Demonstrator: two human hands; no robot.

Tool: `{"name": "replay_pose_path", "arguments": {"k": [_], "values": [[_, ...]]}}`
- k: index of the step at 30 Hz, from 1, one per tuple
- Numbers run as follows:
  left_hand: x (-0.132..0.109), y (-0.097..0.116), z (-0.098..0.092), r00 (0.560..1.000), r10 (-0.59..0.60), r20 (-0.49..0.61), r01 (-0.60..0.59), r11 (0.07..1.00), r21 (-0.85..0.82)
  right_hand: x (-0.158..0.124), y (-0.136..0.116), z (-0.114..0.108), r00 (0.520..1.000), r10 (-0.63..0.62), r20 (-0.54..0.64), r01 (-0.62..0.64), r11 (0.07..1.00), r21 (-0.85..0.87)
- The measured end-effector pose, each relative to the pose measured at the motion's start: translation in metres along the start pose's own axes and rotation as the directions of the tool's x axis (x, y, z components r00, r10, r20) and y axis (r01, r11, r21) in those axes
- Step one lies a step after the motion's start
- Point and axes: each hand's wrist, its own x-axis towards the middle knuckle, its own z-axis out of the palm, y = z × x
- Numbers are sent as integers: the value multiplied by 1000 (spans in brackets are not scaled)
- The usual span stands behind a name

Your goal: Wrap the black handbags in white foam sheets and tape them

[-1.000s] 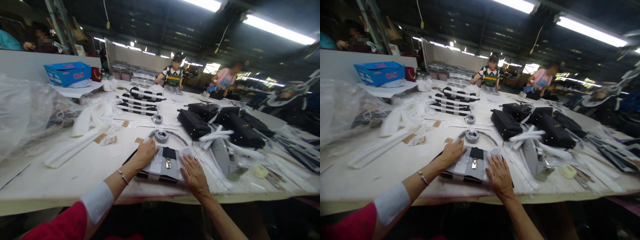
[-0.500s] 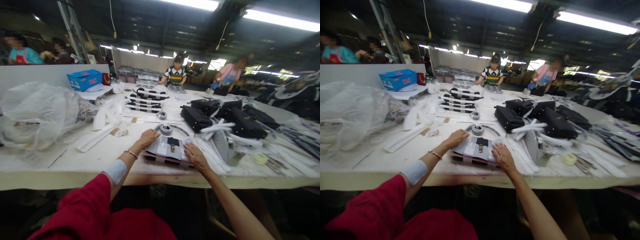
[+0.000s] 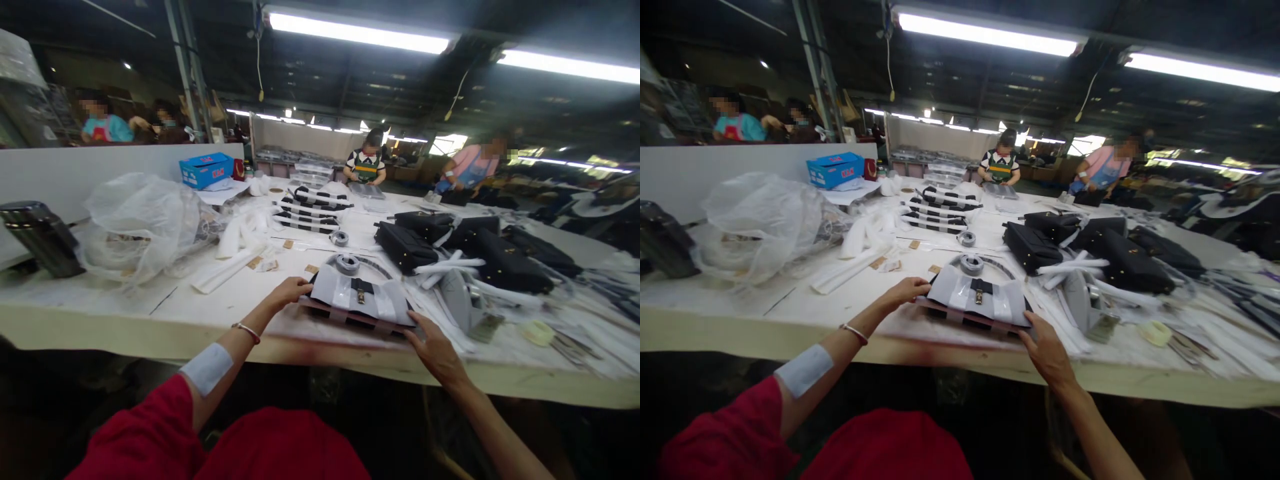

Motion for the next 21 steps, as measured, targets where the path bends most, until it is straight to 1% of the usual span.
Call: {"name": "replay_pose_path", "arguments": {"k": [2, 4, 6, 9, 11, 13, 15, 16, 17, 19, 20, 21], "values": [[1, 2, 12, 1000, 5, -12, -6, 1000, -28, -1, -5, -3, 997, 77, -1, -77, 997, 20], [1, 0, 18, 999, -6, -41, 3, 998, -56, -3, -10, -10, 981, 189, -36, -187, 981, 46], [0, -5, 20, 998, -30, -62, 25, 996, -83, -11, -13, -19, 947, 315, -57, -310, 947, 83], [0, -14, 21, 996, -66, -59, 60, 993, -100, -27, -10, -27, 872, 490, -17, -479, 859, 178], [0, -17, 20, 996, -71, -47, 67, 994, -80, -36, -4, -26, 803, 593, 50, -575, 752, 322], [-6, -16, 19, 998, -48, -48, 47, 999, -26, -41, -1, -21, 721, 677, 146, -653, 595, 468], [-18, -15, 17, 999, 8, -50, -5, 998, 57, -42, -7, -13, 653, 723, 226, -699, 460, 548], [-25, -16, 16, 998, 40, -44, -35, 994, 106, -41, -14, -9, 635, 729, 256, -709, 418, 567], [-34, -19, 13, 997, 72, -31, -66, 986, 156, -38, -21, -3, 632, 725, 273, -707, 395, 587], [-48, -30, 4, 994, 107, -9, -101, 964, 247, -30, -37, 8, 665, 687, 293, -677, 389, 625], [-54, -38, -2, 994, 108, 1, -103, 947, 305, -25, -45, 14, 682, 678, 273, -652, 396, 646], [-57, -46, -9, 992, 123, 4, -113, 901, 419, -20, -51, 20, 702, 655, 278, -637, 404, 656]]}}
